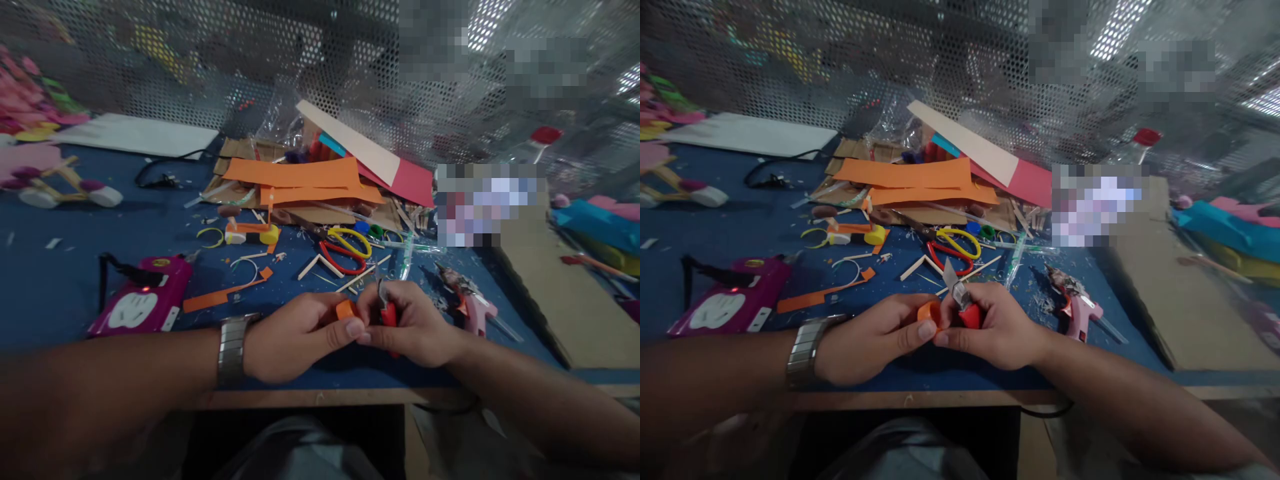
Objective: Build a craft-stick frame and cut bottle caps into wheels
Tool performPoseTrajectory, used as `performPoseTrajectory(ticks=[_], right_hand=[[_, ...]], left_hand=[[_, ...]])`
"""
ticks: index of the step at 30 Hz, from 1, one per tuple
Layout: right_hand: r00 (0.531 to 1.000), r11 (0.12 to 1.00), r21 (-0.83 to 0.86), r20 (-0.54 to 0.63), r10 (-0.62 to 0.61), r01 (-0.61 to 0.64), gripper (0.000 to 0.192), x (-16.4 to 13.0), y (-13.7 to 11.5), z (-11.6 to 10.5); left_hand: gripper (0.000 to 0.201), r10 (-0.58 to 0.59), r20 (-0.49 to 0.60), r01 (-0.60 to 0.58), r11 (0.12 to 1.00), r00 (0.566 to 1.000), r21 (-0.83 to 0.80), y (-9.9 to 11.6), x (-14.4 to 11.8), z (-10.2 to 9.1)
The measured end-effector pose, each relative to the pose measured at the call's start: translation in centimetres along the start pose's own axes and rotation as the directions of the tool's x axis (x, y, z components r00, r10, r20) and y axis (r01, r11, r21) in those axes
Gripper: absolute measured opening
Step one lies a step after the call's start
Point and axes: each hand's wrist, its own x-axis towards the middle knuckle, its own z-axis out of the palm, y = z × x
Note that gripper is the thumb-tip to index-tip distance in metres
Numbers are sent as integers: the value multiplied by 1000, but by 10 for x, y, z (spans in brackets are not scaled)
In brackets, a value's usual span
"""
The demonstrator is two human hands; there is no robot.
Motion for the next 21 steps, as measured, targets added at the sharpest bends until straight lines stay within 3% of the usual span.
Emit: performPoseTrajectory(ticks=[4,9,16,21], right_hand=[[999,999,-10,-17,39,-39,37,-1,1,0],[997,997,-25,-37,67,-68,38,-2,2,2],[990,968,-239,-99,-99,73,37,-3,5,2],[970,928,-319,-82,-230,193,31,-5,5,3]], left_hand=[[56,-30,-24,27,996,999,-88,2,2,1],[50,-12,-62,14,1000,998,16,0,3,1],[47,14,-103,-12,1000,995,24,-2,3,2],[52,4,-107,-7,1000,994,-24,1,2,3]])
